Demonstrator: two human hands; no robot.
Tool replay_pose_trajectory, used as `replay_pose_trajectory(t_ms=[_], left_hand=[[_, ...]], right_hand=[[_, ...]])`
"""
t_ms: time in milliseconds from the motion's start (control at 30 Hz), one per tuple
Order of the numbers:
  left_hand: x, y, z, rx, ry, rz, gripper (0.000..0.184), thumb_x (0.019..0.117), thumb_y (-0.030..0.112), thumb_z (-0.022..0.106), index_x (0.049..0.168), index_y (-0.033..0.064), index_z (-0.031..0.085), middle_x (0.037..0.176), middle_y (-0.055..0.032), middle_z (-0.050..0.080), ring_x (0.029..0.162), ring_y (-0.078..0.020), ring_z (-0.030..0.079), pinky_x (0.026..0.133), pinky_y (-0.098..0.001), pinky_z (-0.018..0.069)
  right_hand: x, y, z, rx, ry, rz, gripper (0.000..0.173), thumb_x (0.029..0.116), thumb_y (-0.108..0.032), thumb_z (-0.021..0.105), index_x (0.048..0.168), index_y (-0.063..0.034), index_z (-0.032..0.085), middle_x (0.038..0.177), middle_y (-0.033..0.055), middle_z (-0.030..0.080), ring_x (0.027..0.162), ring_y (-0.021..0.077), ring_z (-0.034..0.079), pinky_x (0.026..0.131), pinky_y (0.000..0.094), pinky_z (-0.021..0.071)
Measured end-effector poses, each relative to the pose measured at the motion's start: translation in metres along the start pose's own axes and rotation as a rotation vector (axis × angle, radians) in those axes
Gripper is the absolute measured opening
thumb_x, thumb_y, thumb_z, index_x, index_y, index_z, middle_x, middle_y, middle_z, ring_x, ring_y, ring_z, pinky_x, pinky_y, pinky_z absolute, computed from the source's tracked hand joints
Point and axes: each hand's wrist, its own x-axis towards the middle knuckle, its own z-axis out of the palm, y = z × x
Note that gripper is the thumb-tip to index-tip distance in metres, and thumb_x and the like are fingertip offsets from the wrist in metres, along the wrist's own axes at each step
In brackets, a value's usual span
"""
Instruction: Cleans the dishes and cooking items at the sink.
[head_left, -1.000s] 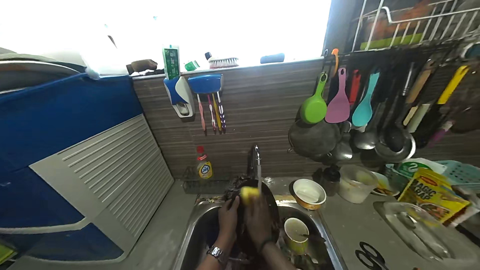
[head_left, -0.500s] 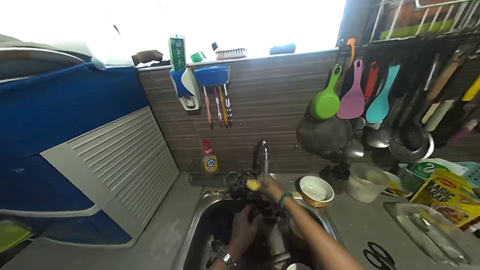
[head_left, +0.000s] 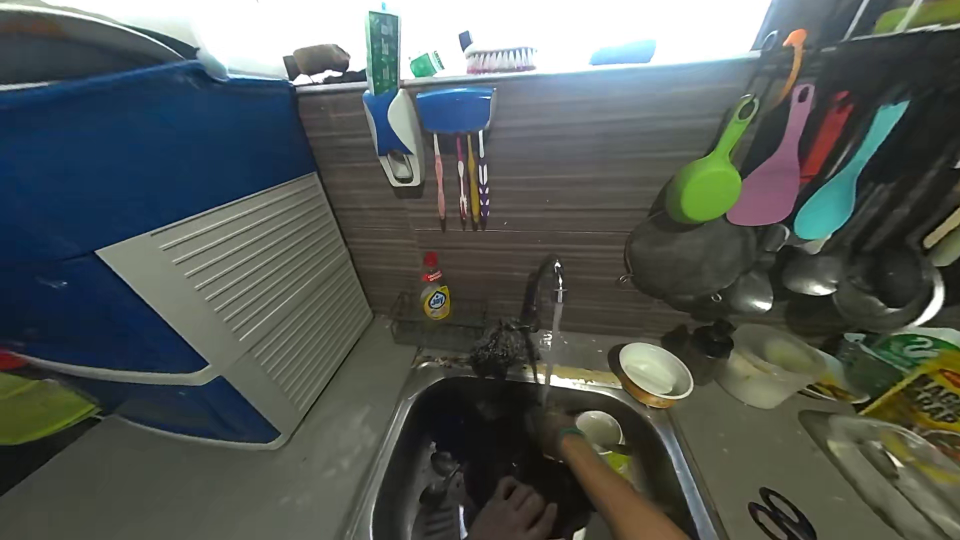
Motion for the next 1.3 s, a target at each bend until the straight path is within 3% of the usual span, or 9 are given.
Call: replay_pose_trajectory(t_ms=[200,400,567,733,967,1033,1100,1200,1300], left_hand=[[0.009,-0.013,0.003,0.016,0.068,0.039,0.032,0.0902,0.011,0.071,0.122,0.0161,0.073,0.109,-0.0056,0.073,0.107,-0.0247,0.068,0.094,-0.0466,0.0539],[0.033,-0.020,0.000,-0.070,0.024,0.099,0.032,0.0908,0.005,0.070,0.122,0.0110,0.073,0.111,-0.0102,0.072,0.111,-0.0303,0.068,0.095,-0.0512,0.0540],[0.044,-0.027,-0.016,-0.093,-0.014,0.007,0.036,0.0866,0.013,0.077,0.122,0.0092,0.072,0.114,-0.0135,0.071,0.112,-0.0333,0.067,0.091,-0.0522,0.0569],[0.098,-0.048,-0.064,-0.326,-0.352,-0.295,0.042,0.0977,0.017,0.066,0.138,0.0051,0.061,0.138,-0.0214,0.060,0.130,-0.0405,0.055,0.107,-0.0595,0.0440],[0.171,-0.099,-0.069,-0.520,-0.405,-0.426,0.039,0.0985,0.024,0.068,0.127,-0.0018,0.066,0.131,-0.0227,0.064,0.126,-0.0351,0.060,0.113,-0.0504,0.0422],[0.186,-0.101,-0.062,-0.495,-0.424,-0.515,0.040,0.0977,0.027,0.068,0.118,-0.0080,0.066,0.124,-0.0276,0.064,0.121,-0.0402,0.061,0.108,-0.0550,0.0443],[0.193,-0.093,-0.060,-0.424,-0.431,-0.602,0.049,0.0975,0.033,0.067,0.128,-0.0048,0.064,0.132,-0.0274,0.062,0.128,-0.0408,0.058,0.111,-0.0559,0.0428],[0.194,-0.080,-0.067,-0.322,-0.491,-0.641,0.063,0.1019,0.046,0.058,0.145,0.0000,0.054,0.151,-0.0247,0.050,0.145,-0.0393,0.041,0.121,-0.0548,0.0292],[0.190,-0.076,-0.077,-0.401,-0.445,-0.737,0.057,0.0984,0.027,0.065,0.142,-0.0058,0.051,0.143,-0.0279,0.054,0.137,-0.0394,0.050,0.117,-0.0524,0.0370]], right_hand=[[-0.022,0.020,0.006,0.142,-0.012,-0.452,0.038,0.1029,-0.027,0.062,0.132,-0.0022,0.065,0.141,0.0248,0.058,0.132,0.0392,0.056,0.114,0.0559,0.0422],[0.004,0.033,-0.016,-0.024,-0.081,-0.035,0.053,0.1012,-0.019,0.062,0.146,0.0060,0.049,0.148,0.0316,0.050,0.139,0.0462,0.049,0.115,0.0616,0.0389],[0.006,0.018,-0.031,0.435,0.014,-0.399,0.034,0.1033,-0.016,0.060,0.130,0.0063,0.062,0.126,0.0257,0.065,0.117,0.0347,0.064,0.106,0.0505,0.0484],[-0.031,0.035,-0.080,1.204,0.131,-0.325,0.029,0.1071,-0.009,0.047,0.134,-0.0001,0.053,0.108,0.0098,0.064,0.088,0.0140,0.064,0.078,0.0336,0.0558],[-0.083,0.049,-0.158,0.538,0.296,-0.382,0.034,0.1098,-0.019,0.046,0.133,0.0048,0.054,0.124,0.0252,0.062,0.112,0.0320,0.063,0.100,0.0480,0.0498],[-0.083,0.053,-0.155,0.730,0.287,-0.412,0.030,0.1083,-0.016,0.047,0.129,0.0042,0.056,0.115,0.0188,0.063,0.101,0.0230,0.063,0.092,0.0403,0.0520],[-0.081,0.050,-0.143,1.211,0.298,-0.384,0.019,0.1052,-0.008,0.048,0.119,0.0021,0.057,0.097,0.0100,0.064,0.084,0.0139,0.063,0.077,0.0311,0.0547],[-0.077,0.033,-0.128,1.975,0.252,-0.276,0.018,0.1037,-0.007,0.040,0.105,-0.0015,0.056,0.080,0.0097,0.066,0.071,0.0175,0.067,0.065,0.0347,0.0589],[-0.077,0.023,-0.120,2.087,0.164,-0.357,0.044,0.1114,-0.037,0.034,0.127,-0.0024,0.056,0.101,0.0136,0.070,0.088,0.0226,0.070,0.077,0.0413,0.0595]])
